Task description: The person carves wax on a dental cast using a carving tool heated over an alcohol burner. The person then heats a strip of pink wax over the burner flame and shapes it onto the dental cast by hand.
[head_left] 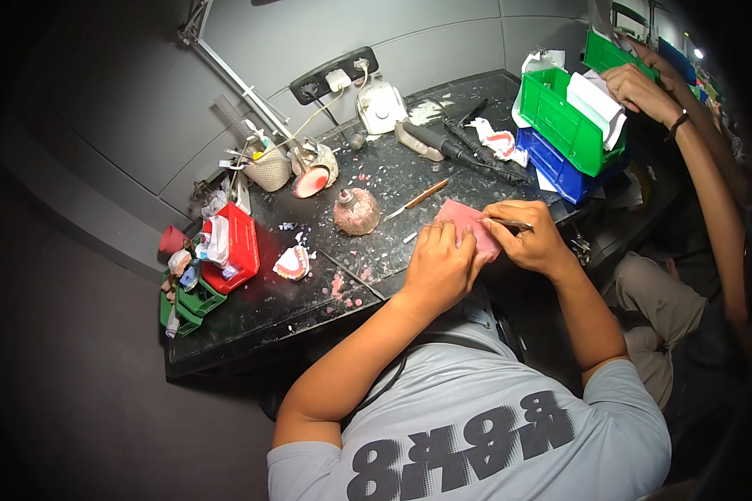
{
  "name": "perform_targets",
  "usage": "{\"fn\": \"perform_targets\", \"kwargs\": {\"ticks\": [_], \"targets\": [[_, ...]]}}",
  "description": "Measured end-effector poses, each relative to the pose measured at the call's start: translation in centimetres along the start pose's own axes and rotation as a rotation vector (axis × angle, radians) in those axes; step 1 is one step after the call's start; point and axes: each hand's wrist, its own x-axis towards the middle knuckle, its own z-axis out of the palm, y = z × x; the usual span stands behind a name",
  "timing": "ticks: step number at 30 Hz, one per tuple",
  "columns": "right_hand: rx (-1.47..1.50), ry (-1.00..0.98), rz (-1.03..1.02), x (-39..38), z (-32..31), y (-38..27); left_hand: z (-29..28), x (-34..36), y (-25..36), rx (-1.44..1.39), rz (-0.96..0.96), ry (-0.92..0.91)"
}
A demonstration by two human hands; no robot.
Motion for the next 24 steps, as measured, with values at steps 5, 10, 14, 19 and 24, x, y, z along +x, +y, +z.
{"fn": "perform_targets", "kwargs": {"ticks": [5,10,14,19,24], "targets": [[0.0,0.029,0.046,-1.6,-1.4,-0.9,-0.5,0.6,0.1,-0.009,-0.072,-0.134],[-0.039,0.074,0.079,-3.7,-3.2,-1.7,-0.9,1.2,0.1,-0.014,-0.078,-0.073],[-0.071,0.079,0.217,-4.5,-4.9,-2.6,-1.3,1.3,0.1,-0.002,-0.099,-0.173],[-0.251,0.013,0.235,-1.7,-5.7,-3.8,-1.0,1.1,0.2,0.036,-0.089,-0.135],[-0.745,-0.164,0.091,3.3,-2.0,-0.9,-0.8,0.6,0.0,0.046,-0.099,-0.105]]}}
